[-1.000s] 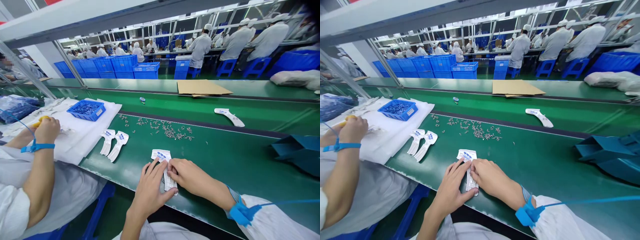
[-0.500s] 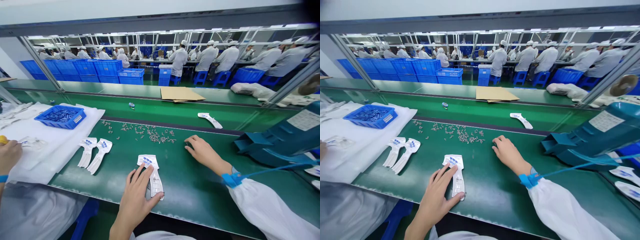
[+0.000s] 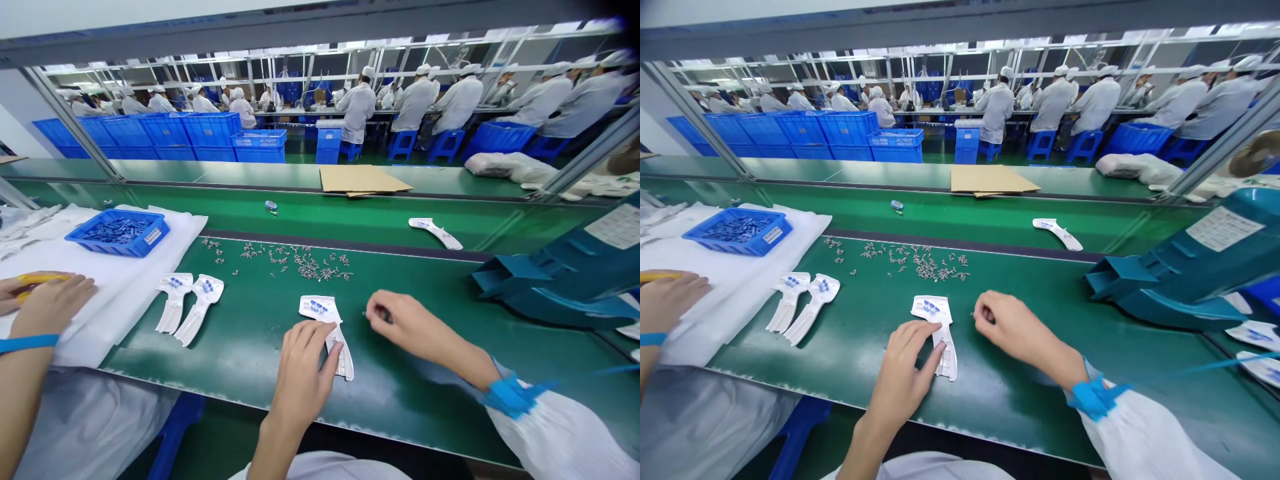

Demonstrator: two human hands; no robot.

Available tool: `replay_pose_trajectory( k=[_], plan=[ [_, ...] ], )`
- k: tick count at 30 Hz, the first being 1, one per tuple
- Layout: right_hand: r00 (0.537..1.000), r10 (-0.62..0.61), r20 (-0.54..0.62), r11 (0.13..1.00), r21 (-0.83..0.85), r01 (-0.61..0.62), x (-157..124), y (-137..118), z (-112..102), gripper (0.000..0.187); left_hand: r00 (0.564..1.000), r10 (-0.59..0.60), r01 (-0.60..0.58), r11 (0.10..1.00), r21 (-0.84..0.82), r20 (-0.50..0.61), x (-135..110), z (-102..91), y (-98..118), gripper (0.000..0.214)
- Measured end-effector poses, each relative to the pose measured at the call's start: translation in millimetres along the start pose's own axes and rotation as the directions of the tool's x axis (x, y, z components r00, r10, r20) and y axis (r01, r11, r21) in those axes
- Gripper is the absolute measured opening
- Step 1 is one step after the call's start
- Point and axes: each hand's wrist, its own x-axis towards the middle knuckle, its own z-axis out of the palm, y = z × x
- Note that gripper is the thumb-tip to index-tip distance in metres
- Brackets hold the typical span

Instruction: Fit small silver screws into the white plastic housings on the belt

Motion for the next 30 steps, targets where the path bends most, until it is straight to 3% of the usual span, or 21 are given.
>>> replay_pose_trajectory(
  k=[2,5,12,15,18,22,30],
  plan=[
    [0.988,-0.105,0.116,0.982,0.17,0.084,-9.9,-22.0,-3.9,0.011,1.0,0.024,-0.025,0.998,-0.059,-0.011,-1.8,-1.9,3.8,0.021],
    [0.974,-0.168,0.154,0.958,0.258,0.124,-17.7,-46.2,-5.0,0.013,0.997,0.07,-0.073,0.991,-0.111,-0.029,-5.7,-3.5,10.5,0.017],
    [0.993,-0.021,0.117,0.906,0.422,-0.031,-10.5,-47.2,12.2,0.016,0.987,0.027,-0.031,0.999,-0.018,-0.159,-12.6,2.7,11.9,0.013],
    [0.986,-0.057,0.158,0.941,0.339,0.0,-1.7,-39.0,15.2,0.013,0.995,-0.018,0.021,0.999,0.03,-0.099,-14.6,6.4,5.3,0.017],
    [0.956,-0.151,0.253,0.976,0.191,0.104,9.5,-34.4,13.4,0.013,1.0,-0.02,0.02,0.997,0.078,-0.009,-17.1,10.8,-2.9,0.038],
    [0.935,-0.166,0.314,0.985,0.02,0.169,22.0,-34.9,10.2,0.014,0.993,-0.027,0.016,0.995,0.099,0.111,-18.4,15.2,-9.1,0.054],
    [0.907,-0.158,0.391,0.967,-0.125,0.222,29.9,-41.8,4.5,0.014,0.99,-0.058,0.048,0.995,0.085,0.129,-15.3,13.7,-7.1,0.051]
  ],
)
